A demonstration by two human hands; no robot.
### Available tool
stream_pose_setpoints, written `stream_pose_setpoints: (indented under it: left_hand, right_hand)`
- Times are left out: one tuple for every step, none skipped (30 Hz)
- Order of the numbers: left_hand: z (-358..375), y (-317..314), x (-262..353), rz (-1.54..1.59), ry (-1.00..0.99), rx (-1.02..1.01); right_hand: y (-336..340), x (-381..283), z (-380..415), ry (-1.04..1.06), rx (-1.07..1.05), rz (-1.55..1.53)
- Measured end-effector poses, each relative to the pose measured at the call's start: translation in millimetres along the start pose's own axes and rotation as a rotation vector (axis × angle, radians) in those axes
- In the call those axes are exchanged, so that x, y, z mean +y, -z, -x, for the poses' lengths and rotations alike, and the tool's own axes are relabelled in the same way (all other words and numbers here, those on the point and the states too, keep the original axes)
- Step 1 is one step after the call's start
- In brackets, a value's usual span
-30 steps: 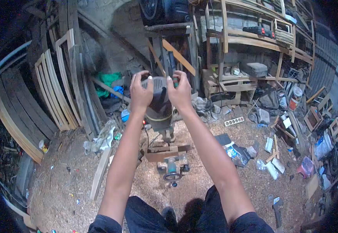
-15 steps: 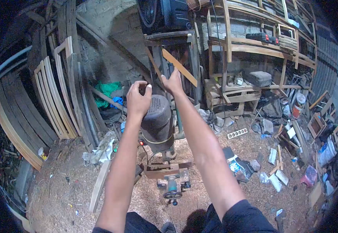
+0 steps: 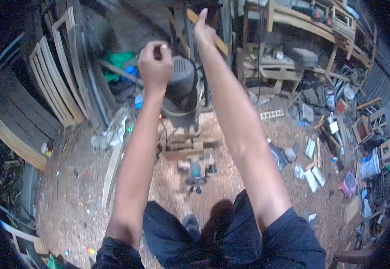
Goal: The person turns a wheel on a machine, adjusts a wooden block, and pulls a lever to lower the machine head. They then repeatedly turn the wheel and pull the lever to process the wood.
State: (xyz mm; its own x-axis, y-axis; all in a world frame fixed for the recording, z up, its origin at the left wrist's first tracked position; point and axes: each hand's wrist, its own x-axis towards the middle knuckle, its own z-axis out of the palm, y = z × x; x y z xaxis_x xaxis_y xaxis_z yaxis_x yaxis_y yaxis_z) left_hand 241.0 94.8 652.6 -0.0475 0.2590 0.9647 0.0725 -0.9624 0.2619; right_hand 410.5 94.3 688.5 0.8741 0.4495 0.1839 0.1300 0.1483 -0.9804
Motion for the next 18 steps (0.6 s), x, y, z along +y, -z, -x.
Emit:
stream_pose_setpoints:
  left_hand:
    - [5.6, 4.3, 1.9, -0.035, -0.044, -0.047]
    - [15.2, 9.1, 5.7, -0.078, -0.062, -0.067]
    - [18.7, 7.9, 10.0, -0.112, -0.092, -0.072]
    - [30.4, 8.8, 12.2, -0.158, -0.068, -0.100]
    - [42.1, 9.5, 12.1, -0.225, -0.090, -0.137]
    - [48.6, 9.2, 8.5, -0.249, -0.144, -0.104]
    - [53.5, 8.3, 5.6, -0.270, -0.193, -0.074]
    - [57.8, 6.6, 2.8, -0.279, -0.171, -0.078]
    - [59.3, 3.9, 1.4, -0.284, -0.154, -0.077]
    - [61.3, 3.6, 0.6, -0.271, -0.157, -0.076]
    - [63.0, 3.8, 0.8, -0.282, -0.155, -0.075]
    - [64.8, 5.1, 1.3, -0.293, -0.157, -0.078]
    - [64.5, 5.6, 1.5, -0.304, -0.164, -0.077]
    - [65.0, 5.8, 2.0, -0.299, -0.167, -0.071]
    - [65.2, 4.9, 1.8, -0.291, -0.165, -0.063]
    - [65.8, 4.2, 1.3, -0.284, -0.158, -0.055]
    - [66.2, 4.2, 0.2, -0.280, -0.154, -0.042]
    - [66.0, 4.5, -0.5, -0.309, -0.154, -0.062]
  right_hand:
    - [1.3, -3.8, 3.1, -0.008, 0.013, 0.006]
    - [-4.6, 14.0, -16.1, 0.034, -0.001, -0.021]
    - [-8.6, 24.7, -35.0, 0.098, -0.012, -0.052]
    - [-6.9, 20.7, -28.4, 0.136, 0.018, -0.146]
    - [-5.1, 18.7, -22.7, 0.125, 0.069, -0.125]
    - [-4.3, 21.5, -16.0, 0.152, 0.084, -0.183]
    - [-0.7, 21.1, -0.6, 0.175, 0.101, -0.235]
    - [8.9, 23.3, 16.4, 0.136, 0.057, -0.262]
    - [25.9, 11.0, 53.0, 0.103, 0.016, -0.292]
    - [36.6, 2.6, 73.7, 0.075, -0.024, -0.323]
    - [42.2, 2.6, 74.2, 0.081, -0.093, -0.316]
    - [49.5, 4.1, 73.7, 0.083, -0.159, -0.314]
    - [53.4, 4.6, 72.9, 0.090, -0.227, -0.316]
    - [54.0, 7.4, 73.5, 0.101, -0.232, -0.340]
    - [52.7, 12.4, 74.4, 0.125, -0.180, -0.353]
    - [49.9, 19.1, 76.7, 0.148, -0.130, -0.364]
    - [46.6, 23.4, 77.4, 0.175, -0.084, -0.375]
    - [48.9, 21.1, 86.0, 0.171, -0.044, -0.320]
